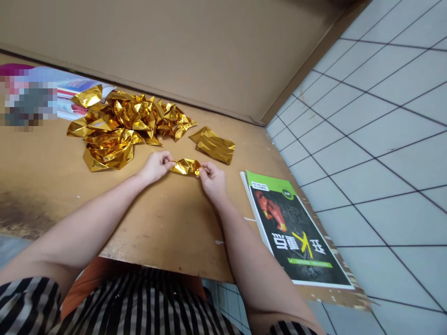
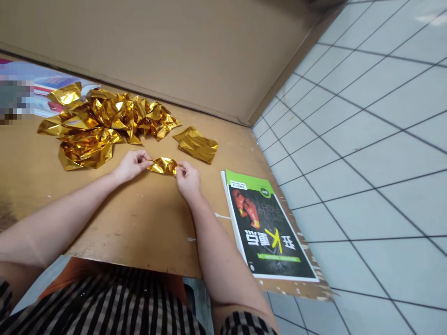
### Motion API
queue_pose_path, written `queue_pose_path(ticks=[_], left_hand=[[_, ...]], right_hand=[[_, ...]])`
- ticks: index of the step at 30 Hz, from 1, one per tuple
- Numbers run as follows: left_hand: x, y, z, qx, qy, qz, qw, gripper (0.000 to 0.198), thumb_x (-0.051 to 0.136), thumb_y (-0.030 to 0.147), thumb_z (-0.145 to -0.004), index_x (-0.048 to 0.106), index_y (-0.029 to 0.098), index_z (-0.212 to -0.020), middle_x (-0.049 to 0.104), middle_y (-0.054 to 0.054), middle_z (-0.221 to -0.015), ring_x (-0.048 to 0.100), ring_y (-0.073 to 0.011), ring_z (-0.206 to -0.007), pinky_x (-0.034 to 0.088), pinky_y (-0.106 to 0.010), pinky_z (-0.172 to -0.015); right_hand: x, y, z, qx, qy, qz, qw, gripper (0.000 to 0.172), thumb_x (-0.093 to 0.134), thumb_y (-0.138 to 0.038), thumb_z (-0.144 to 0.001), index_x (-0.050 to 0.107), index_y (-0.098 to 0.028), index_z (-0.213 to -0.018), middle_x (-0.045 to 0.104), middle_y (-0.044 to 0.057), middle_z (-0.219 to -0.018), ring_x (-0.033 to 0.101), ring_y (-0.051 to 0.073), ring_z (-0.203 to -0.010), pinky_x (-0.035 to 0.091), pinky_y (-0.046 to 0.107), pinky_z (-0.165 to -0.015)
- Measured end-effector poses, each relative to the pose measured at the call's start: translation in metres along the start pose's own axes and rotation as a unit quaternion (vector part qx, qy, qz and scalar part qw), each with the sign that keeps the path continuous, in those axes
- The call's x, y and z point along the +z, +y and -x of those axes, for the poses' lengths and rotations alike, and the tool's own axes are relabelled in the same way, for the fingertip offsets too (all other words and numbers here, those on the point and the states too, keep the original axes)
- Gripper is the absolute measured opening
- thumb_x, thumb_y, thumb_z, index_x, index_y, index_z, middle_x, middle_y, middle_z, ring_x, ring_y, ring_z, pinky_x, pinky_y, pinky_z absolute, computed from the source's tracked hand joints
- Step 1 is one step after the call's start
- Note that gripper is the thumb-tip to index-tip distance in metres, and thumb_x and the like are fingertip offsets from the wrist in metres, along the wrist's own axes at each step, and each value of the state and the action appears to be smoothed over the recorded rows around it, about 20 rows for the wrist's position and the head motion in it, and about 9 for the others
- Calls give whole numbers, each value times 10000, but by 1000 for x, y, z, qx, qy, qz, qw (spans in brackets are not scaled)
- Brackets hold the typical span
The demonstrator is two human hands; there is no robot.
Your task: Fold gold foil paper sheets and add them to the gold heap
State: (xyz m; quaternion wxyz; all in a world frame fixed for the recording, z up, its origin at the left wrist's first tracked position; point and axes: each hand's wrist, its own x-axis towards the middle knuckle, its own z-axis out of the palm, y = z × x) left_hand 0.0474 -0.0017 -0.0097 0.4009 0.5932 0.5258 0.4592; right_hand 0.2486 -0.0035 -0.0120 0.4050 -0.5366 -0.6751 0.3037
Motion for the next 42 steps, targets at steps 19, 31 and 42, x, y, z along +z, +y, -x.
queue_pose_path(ticks=[19, 31, 42], left_hand=[[-57, 6, -27, 29, 253, 107, 961, 200, 702, 257, -672, 603, 174, -824, 591, 33, -634, 593, -116, -586, 500, -232, -587], [-33, -19, -11, 209, 196, -216, 934, 355, 601, 298, -812, 606, 192, -1151, 559, -129, -1347, 460, -300, -1311, 344, -468, -1129], [-3, -25, -3, 236, -70, -337, 909, 235, 528, 334, -875, 668, 188, -996, 677, -123, -1116, 609, -286, -1073, 456, -461, -1009]], right_hand=[[0, 0, -4, 11, 16, -150, 988, 495, 639, -626, -690, 565, -216, -957, 609, -54, -601, 613, 150, -627, 506, 329, -702], [-4, 20, -15, 7, 82, -16, 996, 251, 582, -378, -741, 632, -205, -916, 631, -21, -675, 605, 172, -664, 509, 333, -698], [-25, 12, -59, 4, 69, 331, 941, 404, 533, -200, -845, 630, -126, -1229, 621, 156, -1296, 550, 274, -1200, 387, 401, -1061]])
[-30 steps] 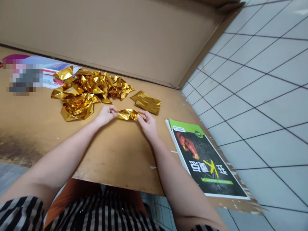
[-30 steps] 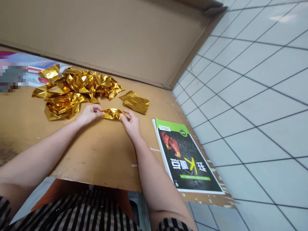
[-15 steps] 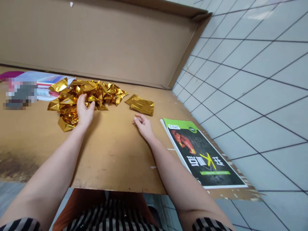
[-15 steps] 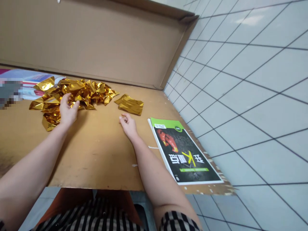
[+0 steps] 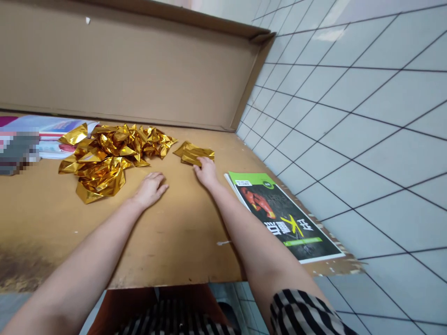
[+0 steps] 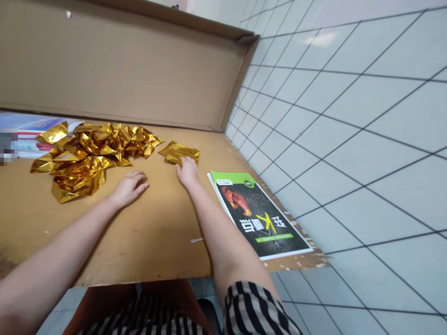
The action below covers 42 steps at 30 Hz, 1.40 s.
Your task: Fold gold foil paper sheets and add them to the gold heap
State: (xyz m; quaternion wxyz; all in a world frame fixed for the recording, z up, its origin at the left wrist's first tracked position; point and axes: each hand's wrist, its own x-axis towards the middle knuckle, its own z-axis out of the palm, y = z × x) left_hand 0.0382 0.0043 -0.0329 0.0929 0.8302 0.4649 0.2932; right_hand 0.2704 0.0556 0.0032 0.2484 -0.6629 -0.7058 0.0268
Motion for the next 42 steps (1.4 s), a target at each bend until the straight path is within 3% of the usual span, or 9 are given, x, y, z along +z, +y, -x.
queue_pose_path(ticks=[4, 8, 15, 22, 25, 31, 37, 42], left_hand=[[-5, -5, -2, -2, -19, -8, 1000, 242, 504, 334, -885, 667, 171, -956, 690, -125, -1000, 629, -281, -978, 484, -441, -949], [-6, -5, -3, 2, -25, -13, 1000, 219, 508, 323, -883, 668, 182, -931, 694, -110, -962, 627, -271, -949, 492, -424, -923], [-6, -5, -3, 0, -25, -6, 1000, 209, 518, 328, -880, 674, 198, -928, 696, -94, -975, 624, -260, -958, 486, -417, -929], [-7, -4, -4, -1, -27, 3, 1000, 203, 524, 315, -871, 679, 185, -882, 696, -114, -952, 623, -280, -938, 486, -439, -921], [-7, -4, -4, 0, -27, 2, 1000, 194, 529, 322, -871, 678, 197, -879, 695, -101, -960, 624, -270, -937, 486, -427, -921], [-7, -4, -4, 0, -33, 1, 999, 201, 522, 320, -872, 670, 186, -891, 693, -111, -954, 623, -278, -943, 486, -428, -908], [-9, -2, -5, -15, -27, 17, 999, 199, 530, 320, -864, 674, 185, -878, 696, -109, -931, 629, -277, -922, 493, -425, -895], [-10, -4, -5, -56, -15, 47, 997, 231, 532, 322, -857, 685, 175, -950, 707, -114, -1008, 629, -287, -997, 482, -441, -953]], right_hand=[[1, -1, -17, 6, -49, 52, 997, 445, 572, -227, -862, 597, -139, -1297, 605, 156, -1328, 558, 277, -1206, 420, 377, -1022], [5, 1, -22, 11, -91, 94, 991, 308, 584, -257, -877, 708, -148, -1137, 676, 168, -1181, 605, 291, -1112, 457, 376, -948], [9, 1, -24, 3, -90, 124, 988, 248, 528, -217, -907, 765, -170, -965, 700, 161, -1108, 605, 281, -1080, 464, 371, -904], [7, -5, -22, -4, -93, 142, 985, 320, 495, -38, -836, 729, -122, -1037, 704, 199, -1118, 605, 289, -1126, 466, 335, -880], [6, -7, -21, 5, -88, 143, 986, 338, 508, -22, -805, 719, -115, -1053, 703, 207, -1121, 615, 297, -1127, 468, 343, -888], [5, -9, -19, 33, -70, 135, 988, 249, 524, -153, -873, 720, -132, -1025, 699, 215, -1135, 639, 307, -1104, 483, 360, -860], [-1, -10, -19, 57, -64, 121, 989, 203, 556, -236, -888, 751, -181, -870, 753, 167, -961, 697, 285, -945, 496, 342, -778], [-8, -10, -15, 46, 12, 92, 995, 287, 453, -190, -909, 736, -189, -952, 744, 129, -1047, 680, 252, -961, 483, 340, -830]])
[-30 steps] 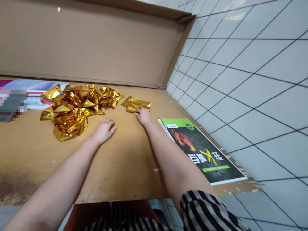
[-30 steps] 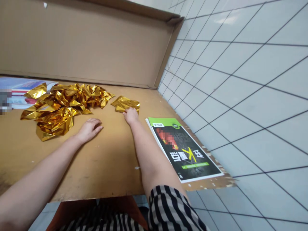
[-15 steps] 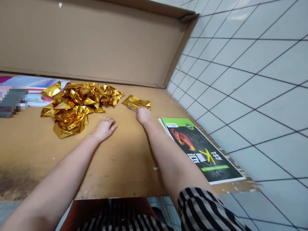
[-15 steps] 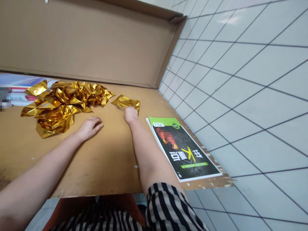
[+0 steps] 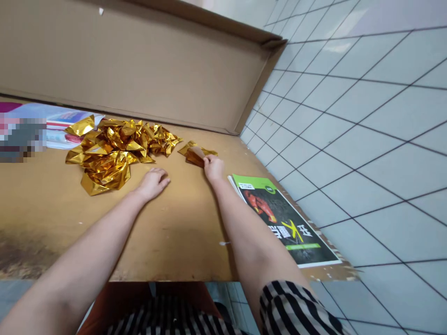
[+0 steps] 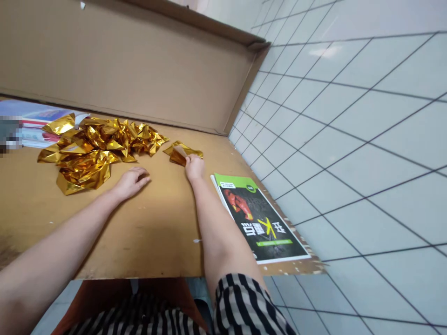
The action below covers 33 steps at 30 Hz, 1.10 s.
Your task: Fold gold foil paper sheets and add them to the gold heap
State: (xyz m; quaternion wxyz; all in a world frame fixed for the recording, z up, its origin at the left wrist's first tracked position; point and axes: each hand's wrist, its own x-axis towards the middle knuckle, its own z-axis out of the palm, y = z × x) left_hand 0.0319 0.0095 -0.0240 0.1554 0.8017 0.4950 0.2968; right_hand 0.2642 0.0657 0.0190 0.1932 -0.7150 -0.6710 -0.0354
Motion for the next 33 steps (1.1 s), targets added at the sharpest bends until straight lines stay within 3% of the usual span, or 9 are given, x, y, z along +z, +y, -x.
queue_pose_path(ticks=[4, 9, 11, 13, 16, 19, 23, 27, 33], left_hand=[[-1, -5, 0, -38, 75, 68, 994, 354, 605, 328, -813, 645, 176, -1129, 660, -127, -1213, 585, -297, -1166, 443, -445, -1033], [-6, -6, 0, -55, 184, 156, 969, 672, 731, 360, -704, 524, 193, -1322, 514, -130, -1431, 447, -303, -1343, 360, -451, -1117], [-11, -3, 0, -54, 197, 193, 960, 709, 767, 388, -658, 545, 192, -1303, 521, -122, -1426, 434, -304, -1351, 349, -440, -1121], [-15, 1, 0, -58, 172, 254, 950, 621, 777, 409, -634, 629, 178, -1191, 625, -109, -1295, 540, -294, -1237, 415, -412, -1053], [-20, 4, 0, -82, 67, 356, 929, 315, 759, 394, -633, 721, 152, -830, 723, -48, -827, 662, -214, -805, 516, -325, -780], [-22, 8, 0, -112, 39, 420, 899, 200, 773, 329, -596, 678, 154, -608, 620, 21, -568, 555, -123, -553, 447, -244, -586], [-25, 15, 0, -151, 94, 499, 848, 226, 824, 322, -528, 686, 163, -609, 645, 25, -587, 535, -104, -546, 424, -230, -576], [-27, 21, 0, -189, 127, 563, 794, 328, 883, 345, -400, 674, 164, -577, 649, 23, -577, 540, -104, -558, 450, -242, -618], [-25, 26, 1, -227, 132, 600, 756, 402, 918, 353, -318, 665, 162, -565, 649, 22, -567, 546, -103, -547, 458, -245, -620]], right_hand=[[-6, -5, 14, -98, 84, -132, 983, 239, 486, -240, -862, 720, -198, -839, 751, 97, -932, 664, 251, -888, 479, 352, -836], [-17, -16, 46, -188, 58, -233, 952, 211, 501, -333, -837, 682, -236, -789, 705, 34, -740, 620, 200, -686, 471, 303, -690], [-23, -19, 57, -204, 45, -278, 937, 216, 506, -356, -828, 673, -230, -774, 695, 26, -730, 615, 188, -679, 468, 295, -683], [-28, -21, 63, -207, 21, -330, 921, 211, 529, -373, -811, 669, -225, -758, 698, 19, -747, 617, 180, -691, 472, 290, -688], [-32, -17, 67, -174, -11, -402, 899, 218, 597, -422, -775, 675, -224, -732, 691, 2, -732, 606, 169, -683, 473, 286, -672], [-30, -8, 65, -105, -33, -477, 872, 268, 700, -488, -698, 695, -226, -754, 683, -15, -703, 591, 153, -656, 472, 277, -647], [-23, 7, 62, -12, -54, -586, 809, 375, 827, -512, -546, 700, -233, -763, 675, -31, -673, 576, 125, -603, 480, 256, -614], [-14, 7, 65, 50, -129, -666, 733, 399, 874, -512, -480, 672, -235, -684, 646, -42, -598, 553, 107, -521, 482, 246, -553], [-3, -10, 77, 54, -197, -693, 691, 419, 912, -462, -426, 707, -226, -704, 741, -2, -703, 661, 168, -644, 540, 310, -681]])
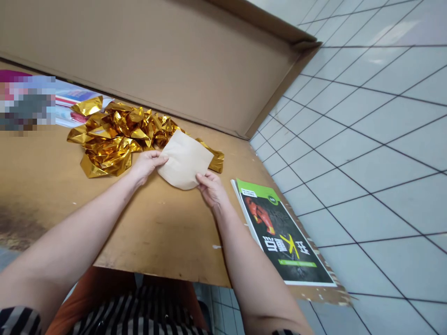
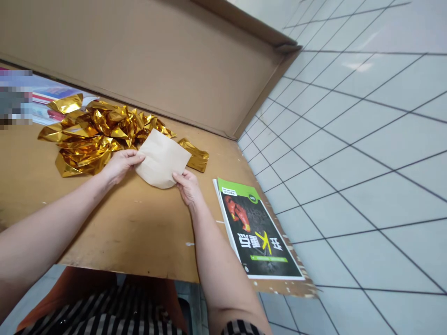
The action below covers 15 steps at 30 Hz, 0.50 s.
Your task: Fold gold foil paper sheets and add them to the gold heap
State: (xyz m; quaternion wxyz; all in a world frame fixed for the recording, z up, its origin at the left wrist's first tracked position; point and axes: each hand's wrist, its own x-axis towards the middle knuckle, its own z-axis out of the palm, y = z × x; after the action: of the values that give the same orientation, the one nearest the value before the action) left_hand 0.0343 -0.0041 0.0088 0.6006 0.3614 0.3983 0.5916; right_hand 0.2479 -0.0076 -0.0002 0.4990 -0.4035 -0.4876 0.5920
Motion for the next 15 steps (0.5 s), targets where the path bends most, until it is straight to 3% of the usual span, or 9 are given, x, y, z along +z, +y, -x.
queue_pose_path(ticks=[8, 15], left_hand=[[-8, -1, -3, -63, -35, -36, 997, 354, 912, 278, -364, 661, 149, -577, 665, -1, -565, 568, -104, -508, 438, -228, -547], [-12, -3, -6, -89, -83, -35, 992, 336, 884, 185, -388, 722, 134, -678, 729, -38, -691, 653, -158, -605, 526, -296, -664]], right_hand=[[0, 5, 0, 17, 27, 18, 999, 446, 911, -488, -399, 723, -230, -710, 765, 10, -722, 712, 228, -753, 544, 377, -806], [1, 5, 0, 23, 33, 24, 999, 443, 907, -479, -403, 714, -223, -709, 766, 10, -743, 709, 215, -723, 553, 369, -774]])
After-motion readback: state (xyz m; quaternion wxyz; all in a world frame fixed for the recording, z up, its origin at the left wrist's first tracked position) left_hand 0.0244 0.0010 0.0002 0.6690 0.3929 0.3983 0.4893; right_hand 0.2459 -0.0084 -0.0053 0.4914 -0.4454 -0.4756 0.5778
